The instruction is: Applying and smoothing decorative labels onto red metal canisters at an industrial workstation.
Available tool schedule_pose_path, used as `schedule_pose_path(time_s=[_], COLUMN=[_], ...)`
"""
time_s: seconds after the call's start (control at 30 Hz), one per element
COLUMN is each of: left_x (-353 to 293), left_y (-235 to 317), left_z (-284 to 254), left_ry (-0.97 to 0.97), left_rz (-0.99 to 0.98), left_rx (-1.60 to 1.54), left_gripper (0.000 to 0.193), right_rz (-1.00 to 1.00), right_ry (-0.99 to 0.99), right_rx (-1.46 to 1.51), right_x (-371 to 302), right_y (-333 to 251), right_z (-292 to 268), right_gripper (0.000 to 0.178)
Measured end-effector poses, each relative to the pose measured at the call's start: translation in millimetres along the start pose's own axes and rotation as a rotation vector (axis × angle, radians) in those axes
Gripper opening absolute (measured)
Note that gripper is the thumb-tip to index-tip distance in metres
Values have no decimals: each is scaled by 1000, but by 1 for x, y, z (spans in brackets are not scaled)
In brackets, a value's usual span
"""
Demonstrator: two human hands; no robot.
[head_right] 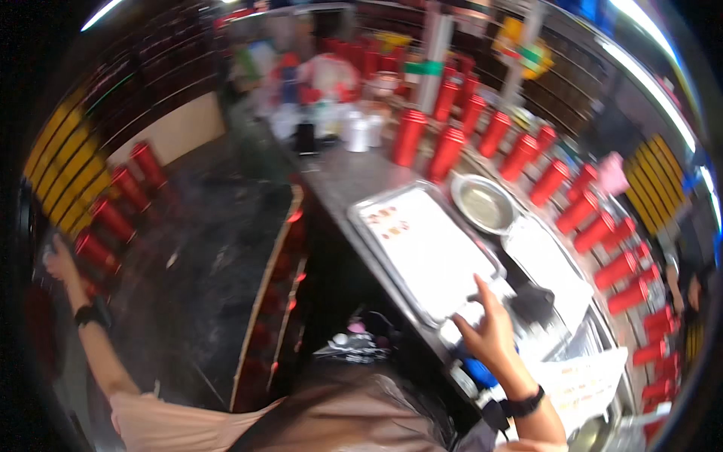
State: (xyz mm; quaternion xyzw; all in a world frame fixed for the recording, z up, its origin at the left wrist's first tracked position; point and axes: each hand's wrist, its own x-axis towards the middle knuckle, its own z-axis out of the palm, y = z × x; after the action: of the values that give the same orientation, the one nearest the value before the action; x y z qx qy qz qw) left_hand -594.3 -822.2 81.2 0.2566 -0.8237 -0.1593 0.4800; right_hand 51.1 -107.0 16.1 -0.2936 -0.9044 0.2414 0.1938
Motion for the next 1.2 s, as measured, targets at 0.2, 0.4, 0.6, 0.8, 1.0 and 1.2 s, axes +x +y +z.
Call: schedule_pose_path(time_s=[0.2, 0.4, 0.6, 0.8, 1.0, 1.2], left_x=[-188, -456, -630, -694, -717, -690], left_y=[318, 487, 616, 709, 703, 666], left_z=[-123, -245, -192, -71, -38, -63], left_ry=[-508, -1101, -1149, -1216, -1200, -1189], left_rz=[422, 897, 804, 425, 394, 350], left_rx=[-1234, -1643, -1347, -979, -1282, -1425], left_gripper=[49, 40, 60, 96, 46, 39], right_rz=[87, 105, 609, 847, 854, 888], right_ry=[-25, 128, 428, 789, 807, 693], right_rx=[67, 139, 179, 299, 264, 303], right_x=[-17, -76, -153, -220, -203, -164], right_y=[-27, -2, 20, 46, 69, 65], right_z=[-25, -48, -88, -88, -84, -81], right_gripper=[82, 81, 72, 68, 67, 69])
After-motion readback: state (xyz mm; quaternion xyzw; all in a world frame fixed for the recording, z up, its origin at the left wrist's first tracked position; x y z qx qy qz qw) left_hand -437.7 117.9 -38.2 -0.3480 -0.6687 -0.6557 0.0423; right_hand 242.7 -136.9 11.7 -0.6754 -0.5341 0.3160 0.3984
